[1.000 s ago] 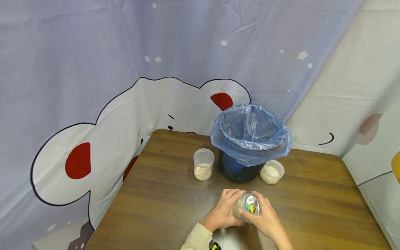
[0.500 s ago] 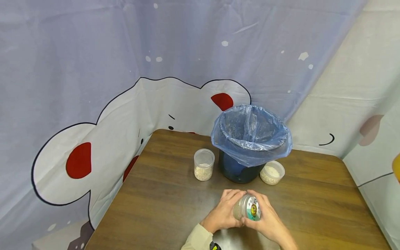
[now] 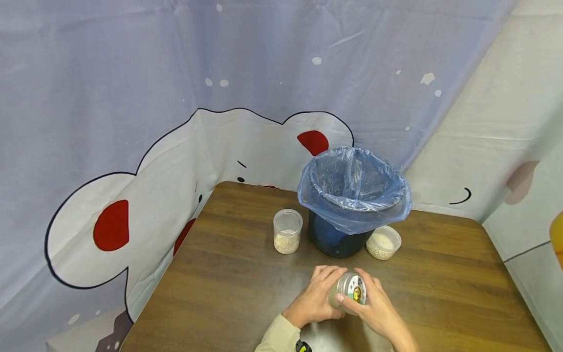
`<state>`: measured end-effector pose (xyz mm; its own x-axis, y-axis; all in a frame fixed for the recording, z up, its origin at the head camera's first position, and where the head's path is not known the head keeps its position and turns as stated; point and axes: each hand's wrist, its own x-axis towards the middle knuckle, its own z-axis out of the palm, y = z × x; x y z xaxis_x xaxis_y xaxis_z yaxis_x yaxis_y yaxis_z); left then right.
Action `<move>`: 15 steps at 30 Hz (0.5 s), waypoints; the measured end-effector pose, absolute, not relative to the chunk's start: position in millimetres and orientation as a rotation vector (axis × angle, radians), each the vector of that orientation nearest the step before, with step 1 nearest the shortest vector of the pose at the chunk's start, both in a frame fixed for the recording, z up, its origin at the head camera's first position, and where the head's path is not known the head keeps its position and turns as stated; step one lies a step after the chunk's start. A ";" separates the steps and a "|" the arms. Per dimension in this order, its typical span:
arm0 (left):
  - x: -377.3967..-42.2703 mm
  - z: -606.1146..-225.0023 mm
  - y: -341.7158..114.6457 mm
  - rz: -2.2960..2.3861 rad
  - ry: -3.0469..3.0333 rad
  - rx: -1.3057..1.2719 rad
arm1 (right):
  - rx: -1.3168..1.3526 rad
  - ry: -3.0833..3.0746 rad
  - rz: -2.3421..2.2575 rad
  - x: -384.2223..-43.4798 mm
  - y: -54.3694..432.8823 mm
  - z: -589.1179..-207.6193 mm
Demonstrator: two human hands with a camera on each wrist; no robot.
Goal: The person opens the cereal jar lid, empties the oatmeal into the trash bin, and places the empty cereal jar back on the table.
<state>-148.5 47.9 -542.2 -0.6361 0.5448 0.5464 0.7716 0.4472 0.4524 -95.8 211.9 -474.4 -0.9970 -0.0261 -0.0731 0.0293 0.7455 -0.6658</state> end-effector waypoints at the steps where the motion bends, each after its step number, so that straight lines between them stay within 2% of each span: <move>1: -148.5 -542.3 47.9 -0.998 -2.382 -1.128 | 0.004 2.859 -1.091 -95.9 212.1 -474.2; 15: -147.8 -543.6 48.0 -1.012 -2.420 -1.119 | -0.138 2.900 -1.160 -92.3 215.5 -475.3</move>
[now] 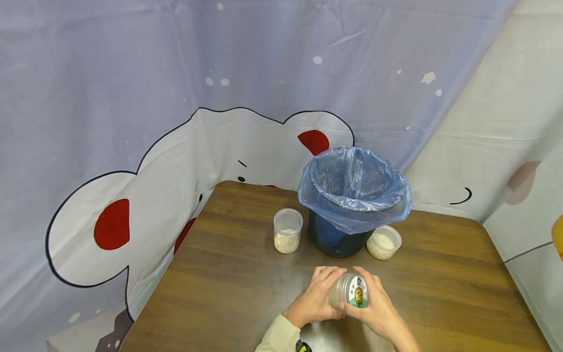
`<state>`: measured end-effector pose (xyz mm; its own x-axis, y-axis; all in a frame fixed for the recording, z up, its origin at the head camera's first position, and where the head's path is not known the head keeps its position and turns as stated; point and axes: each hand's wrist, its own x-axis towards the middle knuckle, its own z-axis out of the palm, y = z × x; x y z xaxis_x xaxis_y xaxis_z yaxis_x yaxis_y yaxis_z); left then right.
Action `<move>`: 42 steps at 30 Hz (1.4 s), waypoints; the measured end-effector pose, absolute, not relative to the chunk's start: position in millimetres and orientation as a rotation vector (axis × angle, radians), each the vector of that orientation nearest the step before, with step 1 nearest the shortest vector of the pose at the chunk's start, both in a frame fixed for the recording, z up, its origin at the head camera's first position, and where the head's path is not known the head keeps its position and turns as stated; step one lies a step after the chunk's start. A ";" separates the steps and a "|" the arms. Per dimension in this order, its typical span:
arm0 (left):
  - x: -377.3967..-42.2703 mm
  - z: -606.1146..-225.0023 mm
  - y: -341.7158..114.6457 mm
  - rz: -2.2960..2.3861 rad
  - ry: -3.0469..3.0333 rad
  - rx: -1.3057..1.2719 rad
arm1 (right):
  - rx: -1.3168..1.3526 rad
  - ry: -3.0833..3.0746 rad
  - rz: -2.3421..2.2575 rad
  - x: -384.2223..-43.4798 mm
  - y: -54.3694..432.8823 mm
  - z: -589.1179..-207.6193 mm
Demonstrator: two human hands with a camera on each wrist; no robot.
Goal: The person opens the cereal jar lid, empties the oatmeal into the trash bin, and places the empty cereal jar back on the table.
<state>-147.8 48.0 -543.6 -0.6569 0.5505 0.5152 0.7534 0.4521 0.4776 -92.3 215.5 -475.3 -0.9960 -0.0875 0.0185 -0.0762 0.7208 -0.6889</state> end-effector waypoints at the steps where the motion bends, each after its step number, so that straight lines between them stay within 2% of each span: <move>1: -147.8 -543.7 48.0 -1.014 -2.418 -1.119 | -0.141 2.903 -1.163 -92.0 216.0 -475.8; 10: -147.5 -545.1 48.8 -1.051 -2.420 -1.096 | -0.199 2.981 -1.199 -88.9 221.1 -476.8; 21: -147.6 -547.6 47.9 -1.032 -2.426 -1.017 | -0.130 3.052 -1.152 -87.3 235.7 -476.0; 42: -146.6 -549.4 44.0 -1.235 -2.501 -0.817 | 0.060 3.155 -1.018 -93.7 263.0 -504.3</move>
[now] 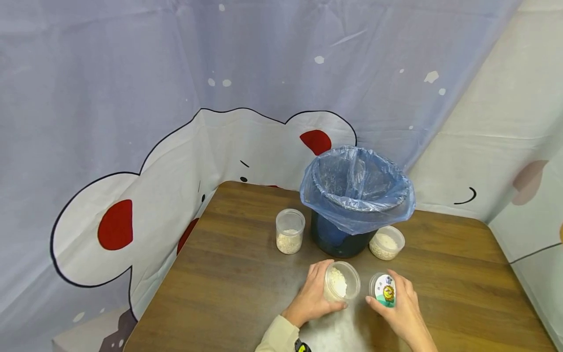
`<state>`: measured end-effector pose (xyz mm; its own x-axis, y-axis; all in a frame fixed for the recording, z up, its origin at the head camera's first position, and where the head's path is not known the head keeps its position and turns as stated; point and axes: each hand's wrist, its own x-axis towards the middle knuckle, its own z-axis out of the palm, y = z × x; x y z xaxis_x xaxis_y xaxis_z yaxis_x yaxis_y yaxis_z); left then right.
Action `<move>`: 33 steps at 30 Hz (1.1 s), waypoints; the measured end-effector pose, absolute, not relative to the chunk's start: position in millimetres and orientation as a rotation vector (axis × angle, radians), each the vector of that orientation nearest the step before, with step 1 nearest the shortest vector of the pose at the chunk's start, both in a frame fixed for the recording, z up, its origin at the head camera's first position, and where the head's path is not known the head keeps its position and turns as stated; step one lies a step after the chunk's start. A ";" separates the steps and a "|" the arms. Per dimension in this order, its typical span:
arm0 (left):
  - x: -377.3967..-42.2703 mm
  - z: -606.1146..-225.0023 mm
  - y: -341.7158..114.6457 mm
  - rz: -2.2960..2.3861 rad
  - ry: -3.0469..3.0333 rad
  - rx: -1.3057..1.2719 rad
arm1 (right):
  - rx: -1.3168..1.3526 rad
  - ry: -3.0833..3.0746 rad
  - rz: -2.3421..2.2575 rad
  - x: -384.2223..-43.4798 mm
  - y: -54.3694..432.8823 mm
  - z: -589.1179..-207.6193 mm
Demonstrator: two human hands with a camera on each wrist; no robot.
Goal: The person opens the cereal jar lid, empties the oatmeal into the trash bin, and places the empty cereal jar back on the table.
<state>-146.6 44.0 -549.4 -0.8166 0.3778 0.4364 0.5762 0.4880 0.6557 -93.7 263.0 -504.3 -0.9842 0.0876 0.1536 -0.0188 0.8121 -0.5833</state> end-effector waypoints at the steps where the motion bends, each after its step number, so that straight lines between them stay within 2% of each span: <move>1: -146.7 -549.7 43.7 -1.244 -2.506 -0.801 | -0.061 -2.820 0.906 -94.3 264.6 -506.4; 20: -151.1 -548.0 37.6 -1.324 -2.447 -0.678 | -0.417 -2.971 0.870 -112.5 313.4 -535.7; 33: -154.9 -533.8 33.4 -1.373 -2.347 -0.639 | -0.457 -3.068 0.893 -117.7 335.7 -554.4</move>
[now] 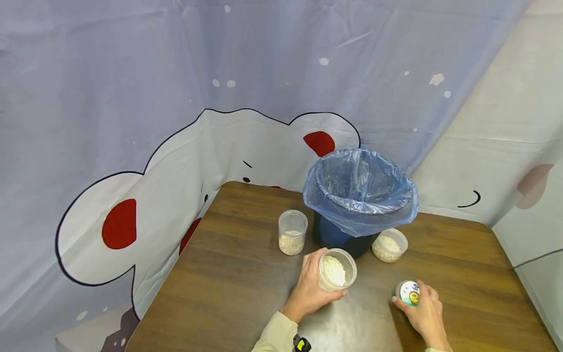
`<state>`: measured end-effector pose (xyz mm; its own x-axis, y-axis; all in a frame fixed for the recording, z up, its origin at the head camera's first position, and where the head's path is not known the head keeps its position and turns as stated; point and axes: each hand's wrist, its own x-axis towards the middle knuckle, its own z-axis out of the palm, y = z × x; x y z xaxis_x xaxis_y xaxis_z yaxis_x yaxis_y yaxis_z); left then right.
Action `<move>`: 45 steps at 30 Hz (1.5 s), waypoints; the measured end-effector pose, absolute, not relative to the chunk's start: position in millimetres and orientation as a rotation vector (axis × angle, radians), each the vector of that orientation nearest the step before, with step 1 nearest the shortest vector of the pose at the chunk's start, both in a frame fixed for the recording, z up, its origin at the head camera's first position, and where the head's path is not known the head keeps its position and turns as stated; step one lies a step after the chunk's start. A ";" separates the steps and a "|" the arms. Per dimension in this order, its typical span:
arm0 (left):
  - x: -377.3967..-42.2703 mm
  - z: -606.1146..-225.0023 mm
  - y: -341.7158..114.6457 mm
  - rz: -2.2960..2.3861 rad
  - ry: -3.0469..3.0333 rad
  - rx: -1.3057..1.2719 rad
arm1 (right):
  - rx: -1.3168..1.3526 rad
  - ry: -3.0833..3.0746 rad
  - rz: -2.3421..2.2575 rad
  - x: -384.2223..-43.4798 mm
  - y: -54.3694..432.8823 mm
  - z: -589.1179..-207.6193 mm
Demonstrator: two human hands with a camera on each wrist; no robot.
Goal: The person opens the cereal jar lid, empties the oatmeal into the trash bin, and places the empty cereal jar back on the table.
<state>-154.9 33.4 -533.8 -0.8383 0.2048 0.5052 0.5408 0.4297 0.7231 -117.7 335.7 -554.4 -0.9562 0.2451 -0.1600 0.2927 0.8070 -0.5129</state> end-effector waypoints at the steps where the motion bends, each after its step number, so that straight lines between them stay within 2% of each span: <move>1: -154.7 -531.3 33.0 -1.384 -2.338 -0.635 | 0.436 2.908 -0.846 -117.4 336.3 -554.9; 10: -157.0 -511.9 30.4 -1.436 -2.270 -0.593 | 0.495 2.886 -0.824 -116.3 339.8 -556.4; 31: -164.5 -493.6 19.9 -1.432 -2.275 -0.552 | 0.555 2.900 -0.852 -111.3 341.2 -567.4; 45: -172.1 -478.5 18.2 -1.446 -2.197 -0.532 | 0.525 2.972 -0.993 -121.4 332.0 -543.8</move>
<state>-172.1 18.2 -478.5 -0.8223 0.0700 0.5647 0.5463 0.3748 0.7490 -121.4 332.0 -543.8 -0.9448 0.3202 -0.0700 0.2980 0.7502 -0.5902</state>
